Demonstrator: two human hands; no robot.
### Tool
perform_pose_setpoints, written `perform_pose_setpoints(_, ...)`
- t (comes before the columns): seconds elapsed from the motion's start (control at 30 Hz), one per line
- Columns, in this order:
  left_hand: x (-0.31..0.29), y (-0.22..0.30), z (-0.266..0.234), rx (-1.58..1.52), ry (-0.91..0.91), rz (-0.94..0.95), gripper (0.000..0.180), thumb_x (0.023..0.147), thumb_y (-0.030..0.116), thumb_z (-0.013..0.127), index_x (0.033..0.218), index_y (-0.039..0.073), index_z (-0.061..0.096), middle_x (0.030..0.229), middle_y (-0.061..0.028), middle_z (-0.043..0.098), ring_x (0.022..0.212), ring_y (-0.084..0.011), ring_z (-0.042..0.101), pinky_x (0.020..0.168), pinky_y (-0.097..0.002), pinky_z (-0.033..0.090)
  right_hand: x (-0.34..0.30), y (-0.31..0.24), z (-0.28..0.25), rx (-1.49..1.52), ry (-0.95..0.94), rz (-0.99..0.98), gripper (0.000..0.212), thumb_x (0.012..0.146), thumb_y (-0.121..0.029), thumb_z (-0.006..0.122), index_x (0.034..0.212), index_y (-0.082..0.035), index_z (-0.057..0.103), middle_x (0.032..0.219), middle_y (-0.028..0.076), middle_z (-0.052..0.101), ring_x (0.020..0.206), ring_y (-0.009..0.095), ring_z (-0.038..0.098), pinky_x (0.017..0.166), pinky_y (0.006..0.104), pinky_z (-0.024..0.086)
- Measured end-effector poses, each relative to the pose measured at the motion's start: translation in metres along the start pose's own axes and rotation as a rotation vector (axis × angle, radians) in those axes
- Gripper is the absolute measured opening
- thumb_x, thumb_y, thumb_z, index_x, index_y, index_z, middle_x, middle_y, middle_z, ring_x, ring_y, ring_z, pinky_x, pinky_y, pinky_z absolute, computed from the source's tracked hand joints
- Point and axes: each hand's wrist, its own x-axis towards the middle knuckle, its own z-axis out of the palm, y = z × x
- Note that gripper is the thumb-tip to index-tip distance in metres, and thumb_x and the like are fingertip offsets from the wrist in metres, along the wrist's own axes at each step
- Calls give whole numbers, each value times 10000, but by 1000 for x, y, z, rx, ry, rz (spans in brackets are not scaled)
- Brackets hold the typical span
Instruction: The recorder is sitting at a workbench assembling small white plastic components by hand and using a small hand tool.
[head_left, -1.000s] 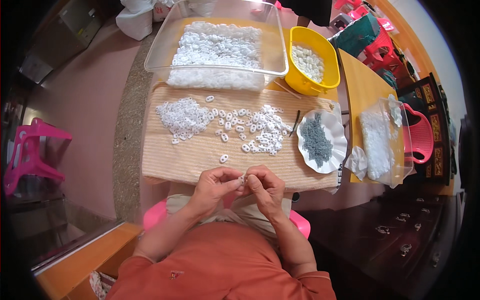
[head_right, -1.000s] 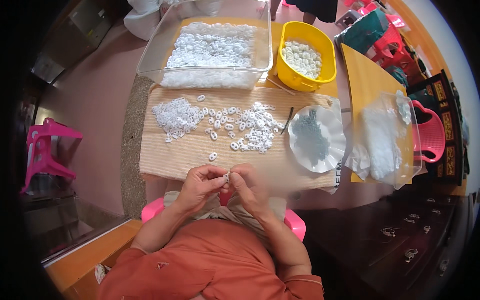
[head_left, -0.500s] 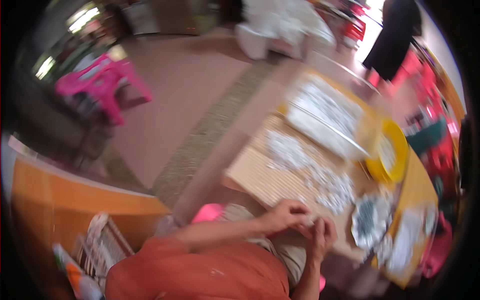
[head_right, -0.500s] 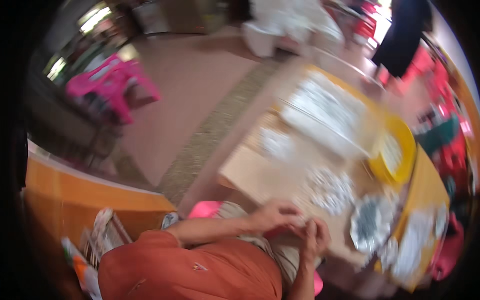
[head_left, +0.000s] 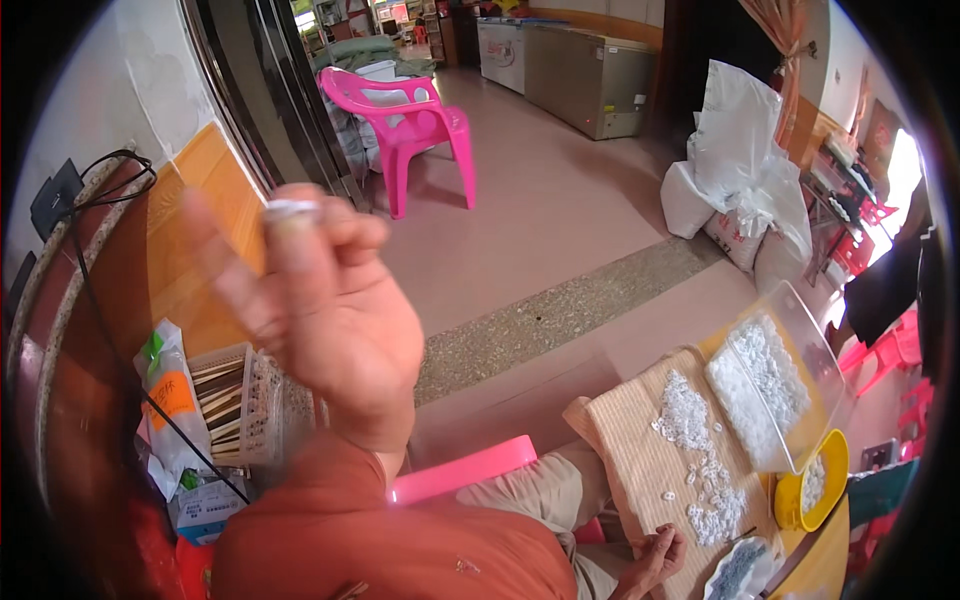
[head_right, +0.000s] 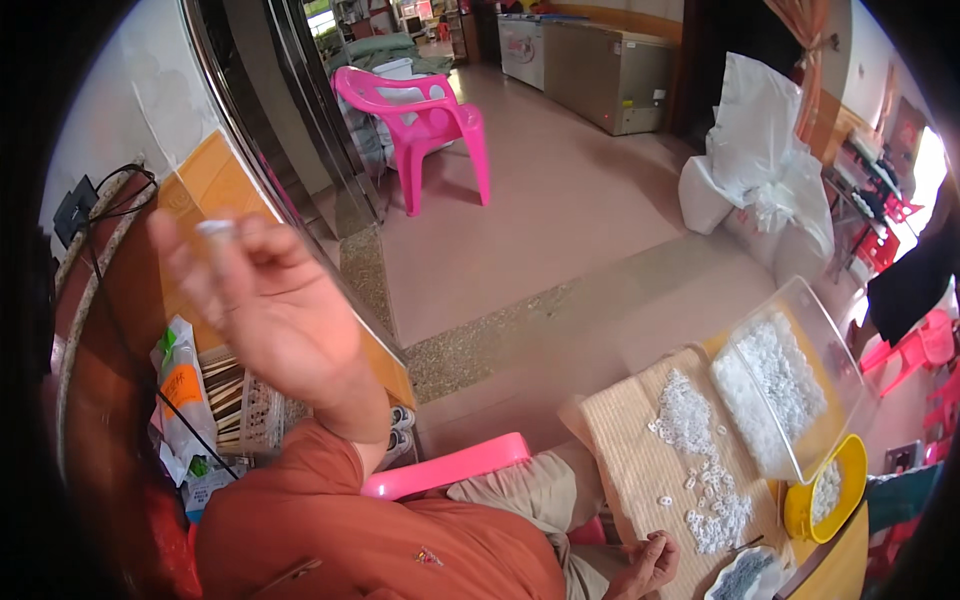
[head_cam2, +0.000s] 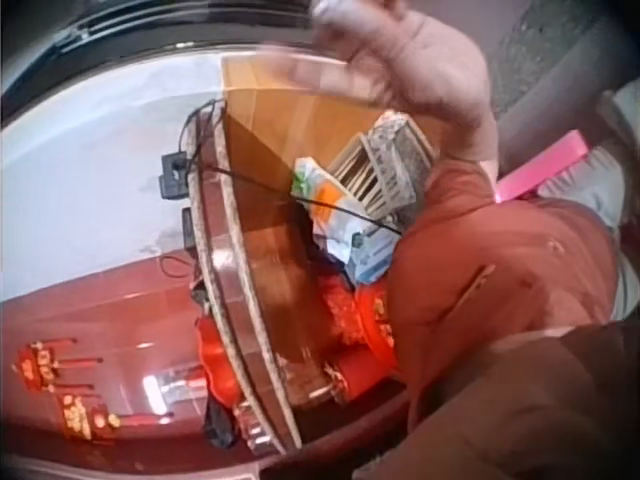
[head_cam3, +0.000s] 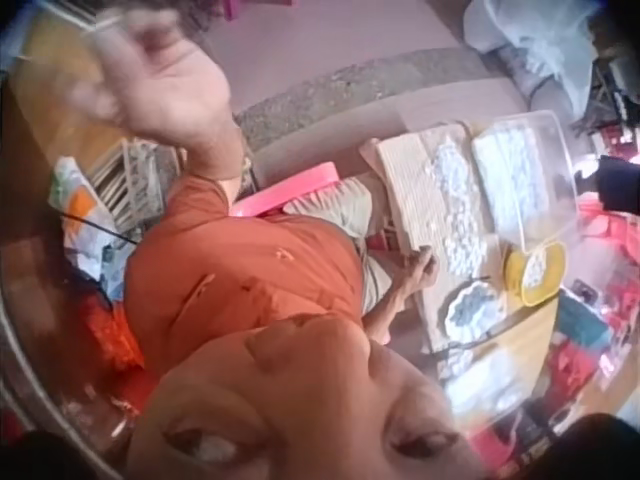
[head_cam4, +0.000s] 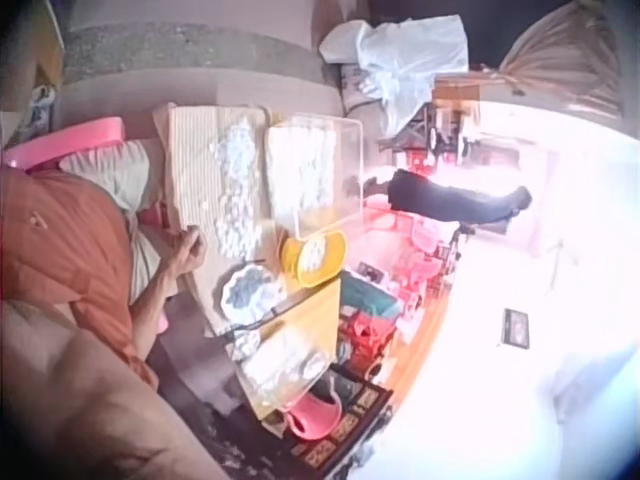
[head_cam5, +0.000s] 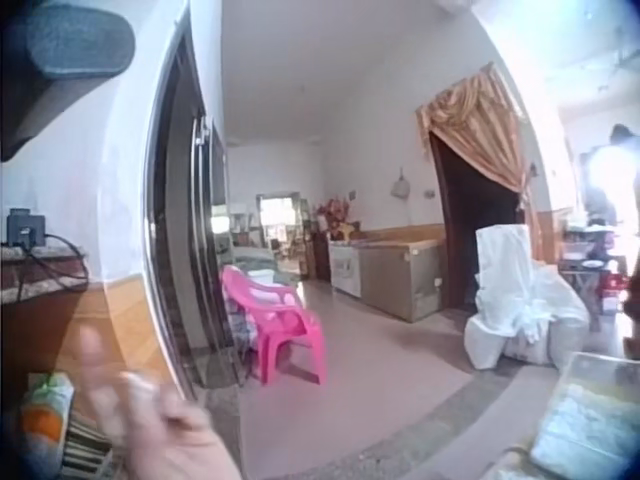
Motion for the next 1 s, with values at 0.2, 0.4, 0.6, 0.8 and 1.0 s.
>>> perform_pose_setpoints(0.2,-7,-5,25,-23,-61,-71,539,933,48,537,1418,171,337,1068,-74,511,850,-116,474,757,-223,436,-3,-16,-2,-13,72,-41,174,940,-186,571,890,-20,582,774,36,562,534,70,497,464,195,397)
perform_pose_setpoints(0.4,-94,-47,49,-258,-140,-876,532,887,-21,563,1376,91,388,896,-102,622,751,-148,602,691,-269,513,-5,-25,-1,18,49,-74,165,935,-163,579,912,0,588,801,59,583,546,87,529,478,213,444)
perform_pose_setpoints(0.6,-154,-64,45,-273,-213,-1207,508,881,-12,605,1346,37,407,932,-93,631,814,-122,621,755,-264,528,-3,-23,5,80,-3,-34,178,933,-173,585,934,5,597,814,67,586,569,95,536,481,244,504)
perform_pose_setpoints(0.8,-140,-63,36,-156,-303,-1164,501,887,21,615,1340,18,402,943,-69,613,820,-86,595,766,-236,507,-1,2,-10,-21,37,45,192,918,-219,595,824,-55,565,670,-1,509,532,62,465,438,204,388)
perform_pose_setpoints(1.0,-61,-56,7,-104,-94,-754,550,884,40,629,1363,-4,361,944,-78,614,831,-93,591,764,-243,507,2,12,-9,-186,39,93,279,886,-294,643,898,-15,624,729,46,530,646,146,487,538,281,441)
